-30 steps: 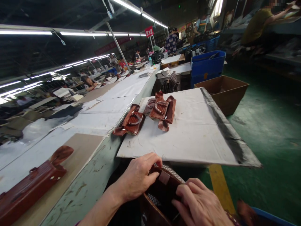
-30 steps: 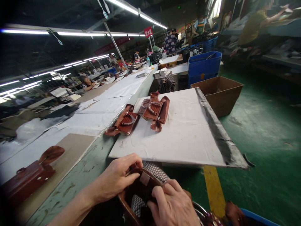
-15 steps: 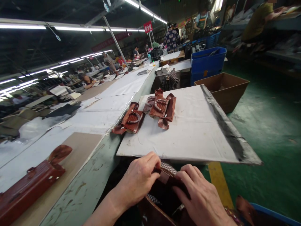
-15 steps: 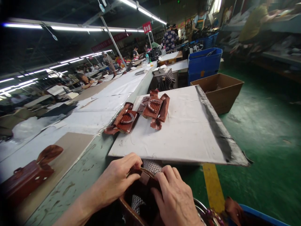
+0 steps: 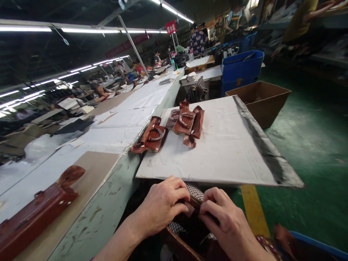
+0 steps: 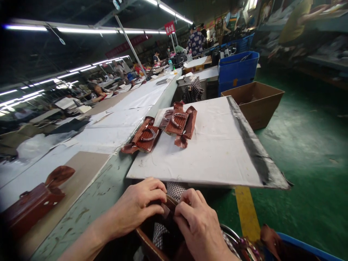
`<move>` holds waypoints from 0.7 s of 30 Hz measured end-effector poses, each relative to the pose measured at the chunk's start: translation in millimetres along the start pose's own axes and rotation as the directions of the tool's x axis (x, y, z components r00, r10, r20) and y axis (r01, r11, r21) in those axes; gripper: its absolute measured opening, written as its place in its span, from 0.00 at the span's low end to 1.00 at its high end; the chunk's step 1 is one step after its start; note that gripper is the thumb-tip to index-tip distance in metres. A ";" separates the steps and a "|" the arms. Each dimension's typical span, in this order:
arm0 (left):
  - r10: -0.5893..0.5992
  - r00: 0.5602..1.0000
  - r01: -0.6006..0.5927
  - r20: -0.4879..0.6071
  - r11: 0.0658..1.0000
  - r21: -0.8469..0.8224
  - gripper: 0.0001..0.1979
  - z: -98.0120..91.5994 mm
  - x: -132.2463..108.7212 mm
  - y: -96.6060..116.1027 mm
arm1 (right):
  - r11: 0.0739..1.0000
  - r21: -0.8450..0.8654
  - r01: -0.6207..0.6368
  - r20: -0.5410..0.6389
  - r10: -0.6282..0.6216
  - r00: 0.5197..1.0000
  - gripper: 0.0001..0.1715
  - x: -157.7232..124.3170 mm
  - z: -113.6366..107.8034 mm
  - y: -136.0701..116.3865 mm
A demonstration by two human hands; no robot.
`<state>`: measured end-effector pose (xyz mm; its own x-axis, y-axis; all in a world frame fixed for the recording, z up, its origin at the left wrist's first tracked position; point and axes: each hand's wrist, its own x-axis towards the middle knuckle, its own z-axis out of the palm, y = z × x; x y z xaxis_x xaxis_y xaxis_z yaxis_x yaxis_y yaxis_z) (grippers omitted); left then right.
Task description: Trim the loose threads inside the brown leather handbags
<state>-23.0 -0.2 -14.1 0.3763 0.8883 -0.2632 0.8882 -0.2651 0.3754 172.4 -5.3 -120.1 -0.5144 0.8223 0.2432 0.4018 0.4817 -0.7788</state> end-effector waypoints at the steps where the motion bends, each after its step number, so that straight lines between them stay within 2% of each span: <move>1: 0.004 1.000 -0.004 0.007 1.000 0.016 0.05 0.3 1.6 0.5 | 1.000 0.004 -0.014 -0.018 0.014 1.000 0.10 -0.8 0.7 0.1; 5: 0.038 0.999 -0.038 -0.002 0.998 0.042 0.08 3.7 8.2 1.4 | 0.999 0.006 -0.038 -0.037 0.038 0.999 0.08 -2.9 4.1 4.6; 8: 0.039 0.999 -0.040 -0.020 0.997 -0.064 0.10 7.3 9.9 0.9 | 0.997 -0.016 -0.070 -0.029 0.070 0.997 0.09 -3.2 6.3 9.3; 10: 0.006 1.000 -0.010 -0.027 0.990 -0.138 0.11 9.6 9.5 0.1 | 0.982 -0.008 -0.186 0.006 0.186 0.982 0.11 -2.5 6.7 10.3; 12: -0.023 0.999 0.017 -0.036 0.988 -0.156 0.11 11.2 8.9 -0.8 | 0.946 0.006 -0.323 0.078 0.322 0.943 0.13 -0.9 5.7 9.5; 14: -0.030 0.999 0.024 -0.044 0.990 -0.137 0.09 12.3 8.7 -1.6 | 0.925 0.012 -0.381 0.157 0.374 0.914 0.17 1.4 3.3 7.8; 17: -0.026 0.998 0.020 -0.052 0.994 -0.109 0.07 12.8 9.7 -2.1 | 0.944 -0.012 -0.329 0.221 0.323 0.920 0.19 5.0 -2.0 5.5; 21: -0.043 0.997 0.037 -0.064 0.995 -0.094 0.09 13.7 11.6 -1.5 | 0.968 -0.087 -0.236 0.251 0.250 0.935 0.14 6.6 -7.0 3.7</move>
<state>-16.4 5.3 -29.8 0.3202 0.9211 -0.2214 0.8725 -0.1957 0.4477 175.8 4.1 -117.4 -0.5708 0.8134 -0.1125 0.5758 0.2988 -0.7611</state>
